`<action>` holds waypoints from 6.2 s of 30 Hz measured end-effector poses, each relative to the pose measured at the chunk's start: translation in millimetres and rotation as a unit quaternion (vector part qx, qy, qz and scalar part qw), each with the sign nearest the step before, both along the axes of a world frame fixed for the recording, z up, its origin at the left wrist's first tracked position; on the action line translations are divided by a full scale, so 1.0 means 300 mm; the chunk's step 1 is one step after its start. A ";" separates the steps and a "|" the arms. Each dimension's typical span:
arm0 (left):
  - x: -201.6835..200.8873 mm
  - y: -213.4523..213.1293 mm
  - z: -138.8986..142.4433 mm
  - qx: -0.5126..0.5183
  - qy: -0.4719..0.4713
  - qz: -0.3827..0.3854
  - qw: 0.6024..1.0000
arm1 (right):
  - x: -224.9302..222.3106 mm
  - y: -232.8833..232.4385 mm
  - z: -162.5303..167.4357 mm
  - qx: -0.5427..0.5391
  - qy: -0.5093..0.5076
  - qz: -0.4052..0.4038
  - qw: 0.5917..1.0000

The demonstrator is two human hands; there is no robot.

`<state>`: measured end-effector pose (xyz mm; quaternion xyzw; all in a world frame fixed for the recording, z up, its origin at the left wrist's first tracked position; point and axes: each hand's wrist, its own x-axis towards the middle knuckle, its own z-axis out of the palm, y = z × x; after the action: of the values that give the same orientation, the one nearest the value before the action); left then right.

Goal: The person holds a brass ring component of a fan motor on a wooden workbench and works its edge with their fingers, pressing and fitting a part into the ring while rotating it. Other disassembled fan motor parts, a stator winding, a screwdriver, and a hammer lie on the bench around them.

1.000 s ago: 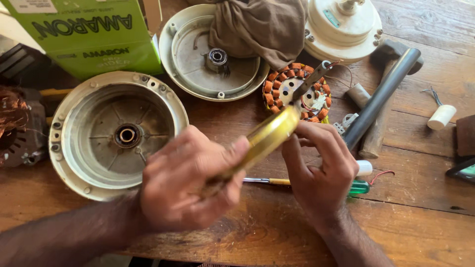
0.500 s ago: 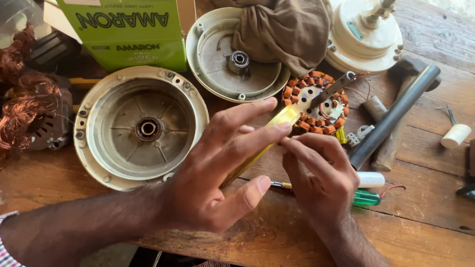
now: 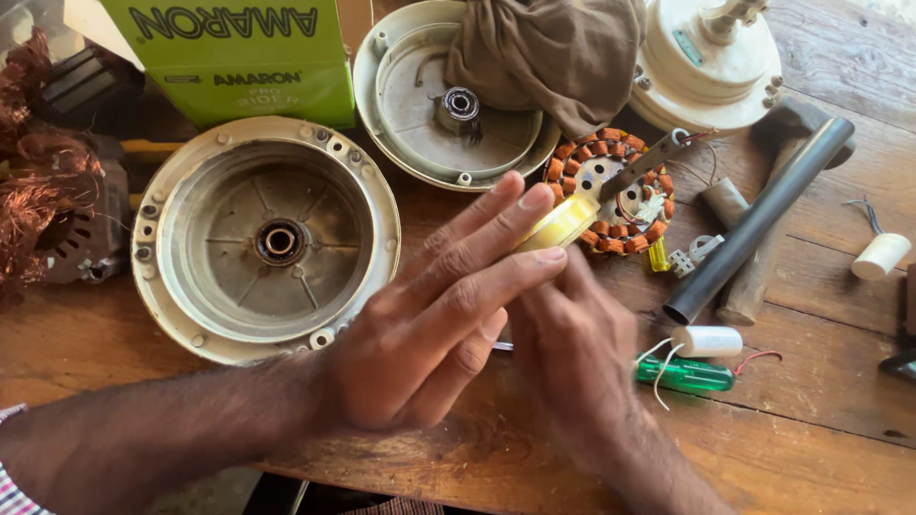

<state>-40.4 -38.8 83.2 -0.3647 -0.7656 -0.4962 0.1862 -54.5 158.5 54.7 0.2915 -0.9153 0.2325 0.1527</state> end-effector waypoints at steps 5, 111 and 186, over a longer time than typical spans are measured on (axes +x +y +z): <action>0.005 -0.003 -0.012 -0.009 0.000 0.002 1.000 | 0.001 -0.003 0.010 -0.013 -0.050 0.034 0.998; 0.015 0.162 -0.038 0.026 -0.009 0.106 0.994 | 0.020 0.113 0.000 -0.012 -0.028 0.086 0.996; -0.009 0.136 -0.051 0.005 0.038 0.077 0.996 | 0.186 0.223 0.399 0.154 0.007 -0.179 0.972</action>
<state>-43.0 2.1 68.0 -0.3222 -0.7812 -0.4700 0.2550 1.3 225.5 174.5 0.1448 -0.9762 0.0556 0.1513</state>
